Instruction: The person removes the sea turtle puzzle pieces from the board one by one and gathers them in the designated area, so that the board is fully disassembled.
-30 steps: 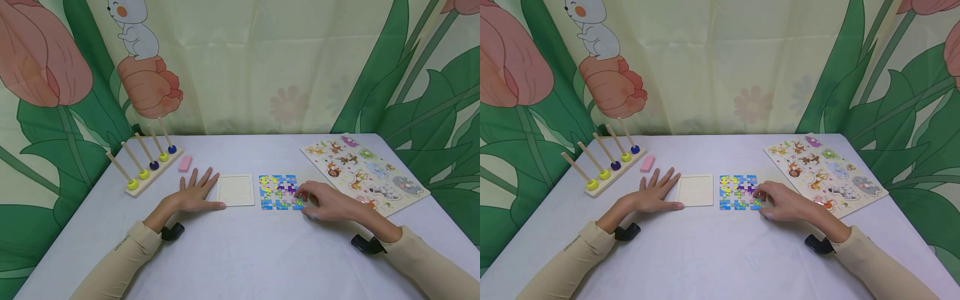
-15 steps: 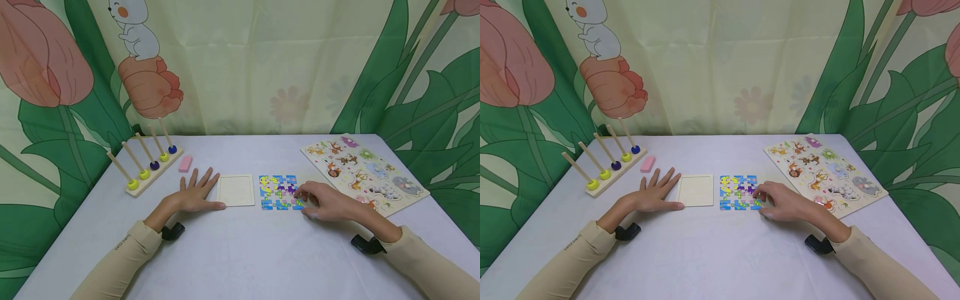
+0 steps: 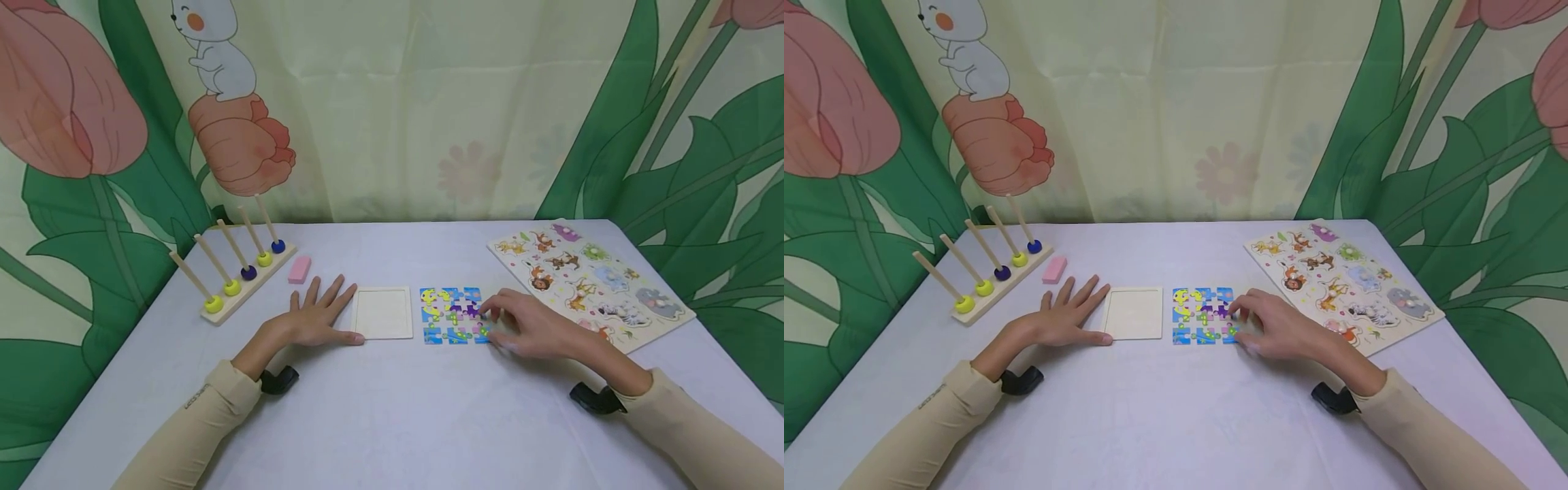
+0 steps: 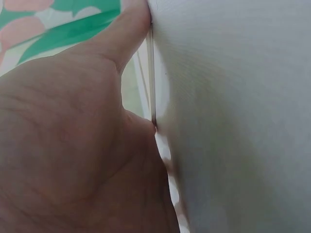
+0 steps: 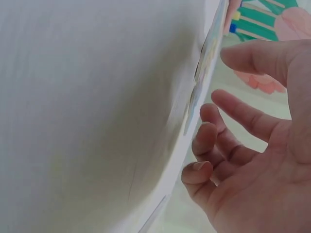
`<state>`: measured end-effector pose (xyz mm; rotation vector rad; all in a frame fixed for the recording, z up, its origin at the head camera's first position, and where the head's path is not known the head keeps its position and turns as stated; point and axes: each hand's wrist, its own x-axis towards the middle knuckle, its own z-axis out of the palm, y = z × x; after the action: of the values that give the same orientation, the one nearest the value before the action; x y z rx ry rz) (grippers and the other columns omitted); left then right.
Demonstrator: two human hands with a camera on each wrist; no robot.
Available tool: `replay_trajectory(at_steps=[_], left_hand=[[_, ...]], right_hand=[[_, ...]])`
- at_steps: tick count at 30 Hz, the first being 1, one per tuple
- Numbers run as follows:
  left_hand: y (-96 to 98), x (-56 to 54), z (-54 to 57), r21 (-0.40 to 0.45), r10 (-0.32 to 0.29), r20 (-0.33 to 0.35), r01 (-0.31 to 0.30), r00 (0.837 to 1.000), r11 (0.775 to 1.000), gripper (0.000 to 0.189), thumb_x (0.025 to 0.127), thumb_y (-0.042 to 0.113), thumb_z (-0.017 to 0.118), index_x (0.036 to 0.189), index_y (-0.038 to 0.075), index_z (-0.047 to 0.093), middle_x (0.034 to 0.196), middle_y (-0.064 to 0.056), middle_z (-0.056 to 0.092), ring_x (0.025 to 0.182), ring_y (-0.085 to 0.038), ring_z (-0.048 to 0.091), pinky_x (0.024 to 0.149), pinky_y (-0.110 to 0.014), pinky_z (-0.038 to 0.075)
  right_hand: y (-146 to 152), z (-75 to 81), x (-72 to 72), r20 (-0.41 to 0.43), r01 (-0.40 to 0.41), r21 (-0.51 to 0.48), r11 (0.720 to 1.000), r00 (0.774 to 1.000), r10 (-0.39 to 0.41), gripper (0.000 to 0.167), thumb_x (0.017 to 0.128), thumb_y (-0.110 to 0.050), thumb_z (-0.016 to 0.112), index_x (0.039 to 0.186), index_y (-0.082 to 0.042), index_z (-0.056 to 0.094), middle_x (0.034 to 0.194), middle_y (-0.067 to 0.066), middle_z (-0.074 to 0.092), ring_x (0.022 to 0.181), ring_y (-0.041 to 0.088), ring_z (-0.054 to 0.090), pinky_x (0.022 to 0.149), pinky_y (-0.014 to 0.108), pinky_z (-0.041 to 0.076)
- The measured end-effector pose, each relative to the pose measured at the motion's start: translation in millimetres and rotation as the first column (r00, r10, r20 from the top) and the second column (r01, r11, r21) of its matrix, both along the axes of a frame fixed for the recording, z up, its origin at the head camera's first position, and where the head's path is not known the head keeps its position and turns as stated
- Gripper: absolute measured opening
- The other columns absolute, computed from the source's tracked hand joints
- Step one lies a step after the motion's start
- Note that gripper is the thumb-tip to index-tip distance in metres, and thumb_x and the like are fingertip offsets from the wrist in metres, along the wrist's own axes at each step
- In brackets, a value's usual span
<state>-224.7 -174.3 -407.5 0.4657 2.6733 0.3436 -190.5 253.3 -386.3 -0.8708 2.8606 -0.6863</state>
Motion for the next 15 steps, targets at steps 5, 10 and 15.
replay_trajectory(at_steps=[5, 10, 15], left_hand=[[-0.6, 2.3, 2.9, 0.01, -0.008, 0.006, 0.008, 1.0, 1.0, 0.121, 0.082, 0.09, 0.059, 0.172, 0.034, 0.002, 0.18, -0.001, -0.016, 0.163, -0.046, -0.024, 0.121, -0.082, -0.008], [-4.4, 4.4, 7.4, 0.045, -0.009, 0.001, 0.009, 1.0, 0.999, 0.116, 0.085, 0.094, 0.049, 0.172, 0.033, 0.002, 0.182, -0.003, -0.009, 0.164, -0.049, -0.016, 0.118, -0.085, -0.007], [-7.2, 5.2, 11.3, 0.078, 0.02, -0.049, -0.017, 0.999, 0.997, 0.099, 0.096, 0.088, 0.03, 0.172, 0.031, 0.001, 0.182, -0.005, -0.002, 0.165, -0.051, -0.008, 0.12, -0.084, -0.004]], right_hand=[[0, 0.5, 0.7, -0.087, 0.049, 0.033, 0.998, 0.995, -0.046, 0.039, 0.092, -0.028, 0.08, 0.127, -0.014, 0.07, 0.116, 0.004, 0.067, 0.104, 0.02, 0.06, 0.092, 0.043, 0.052], [-1, 0.3, -0.9, -0.133, 0.119, 0.083, 0.989, 0.985, -0.108, 0.063, 0.094, -0.044, 0.076, 0.146, -0.012, 0.061, 0.148, 0.019, 0.058, 0.139, 0.043, 0.052, 0.114, 0.068, 0.04], [0, 1.2, -5.5, -0.145, 0.17, 0.117, 0.978, 0.978, -0.152, 0.083, 0.095, -0.056, 0.072, 0.161, -0.013, 0.044, 0.173, 0.025, 0.028, 0.16, 0.054, 0.022, 0.123, 0.077, 0.02]])
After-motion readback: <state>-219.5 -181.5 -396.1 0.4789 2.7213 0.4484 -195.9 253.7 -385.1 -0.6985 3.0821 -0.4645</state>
